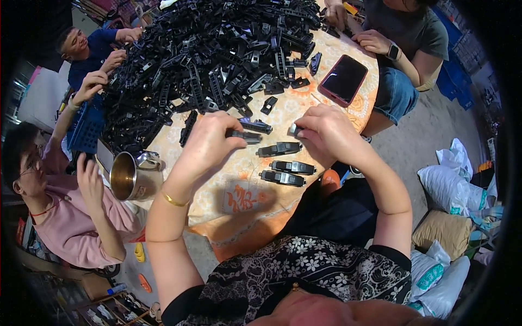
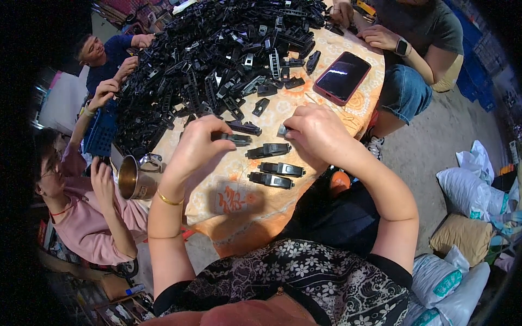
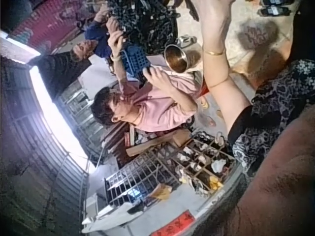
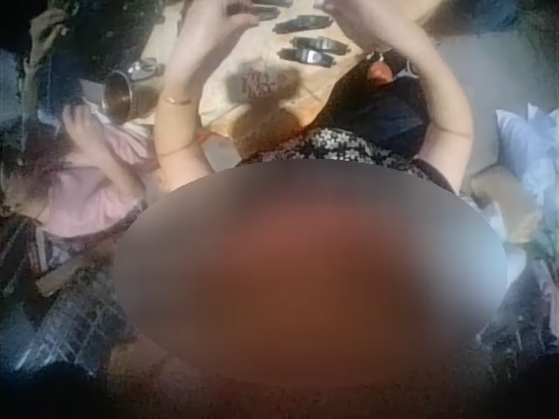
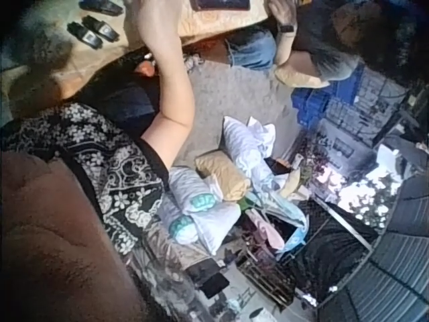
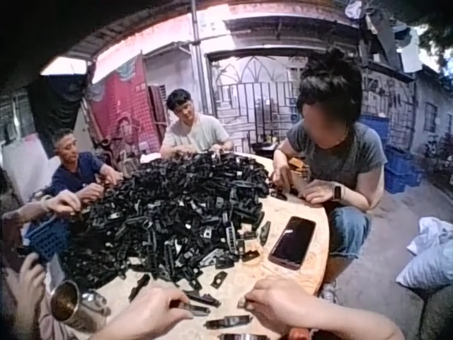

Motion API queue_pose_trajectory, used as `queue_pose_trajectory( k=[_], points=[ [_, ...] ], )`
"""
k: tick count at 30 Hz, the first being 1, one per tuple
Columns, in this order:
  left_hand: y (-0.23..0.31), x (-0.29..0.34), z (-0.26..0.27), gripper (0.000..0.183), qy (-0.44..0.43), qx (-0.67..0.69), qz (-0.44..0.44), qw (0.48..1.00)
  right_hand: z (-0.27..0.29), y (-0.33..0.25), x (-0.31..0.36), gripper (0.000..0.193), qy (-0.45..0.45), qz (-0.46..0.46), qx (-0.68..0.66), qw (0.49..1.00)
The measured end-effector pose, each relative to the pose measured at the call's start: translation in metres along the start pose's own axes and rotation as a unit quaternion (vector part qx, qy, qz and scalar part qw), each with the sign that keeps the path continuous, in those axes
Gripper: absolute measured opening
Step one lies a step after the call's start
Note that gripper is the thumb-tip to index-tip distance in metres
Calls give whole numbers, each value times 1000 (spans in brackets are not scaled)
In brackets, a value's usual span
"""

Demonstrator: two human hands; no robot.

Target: The person assembles plastic components by fitting small black pieces together by hand and sets the assembled parts on the table.

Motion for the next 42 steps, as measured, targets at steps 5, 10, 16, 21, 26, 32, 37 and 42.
queue_pose_trajectory(
  k=[5, 10, 16, 21, 26, 32, 37, 42],
  points=[
    [9, -3, -41, 21, 59, 13, -76, 995, -4, -2, -1, 22, 63, 6, 9, 998],
    [13, -3, -51, 19, 86, 31, -110, 990, -3, 3, -4, 24, 61, 22, 15, 998],
    [10, -1, -40, 18, 51, 39, -47, 997, -3, -7, -6, 24, 43, 88, 7, 995],
    [6, -2, -44, 18, 57, 53, -57, 995, 0, -8, -9, 25, 15, 121, 45, 992],
    [13, -5, -53, 16, 66, 60, -97, 991, -12, -7, -18, 23, -17, 145, -25, 989],
    [9, -6, -47, 18, 5, 113, -69, 991, -10, 6, -25, 19, -97, 130, -88, 983],
    [1, -9, -40, 23, 165, -23, -132, 977, -16, -3, -44, 31, 71, 108, -59, 990],
    [-1, -10, -38, 19, 150, -92, -180, 968, -31, 1, -56, 32, 72, 117, 30, 990]
  ],
)
Point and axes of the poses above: each hand's wrist, its own x-axis away from the middle knuckle, its own z-axis out of the back of the hand, y = z × x, the point moved 1 cm from there along -x, towards the middle knuckle, and after that the axes turned 8 degrees about -z, right-handed, at the moved point
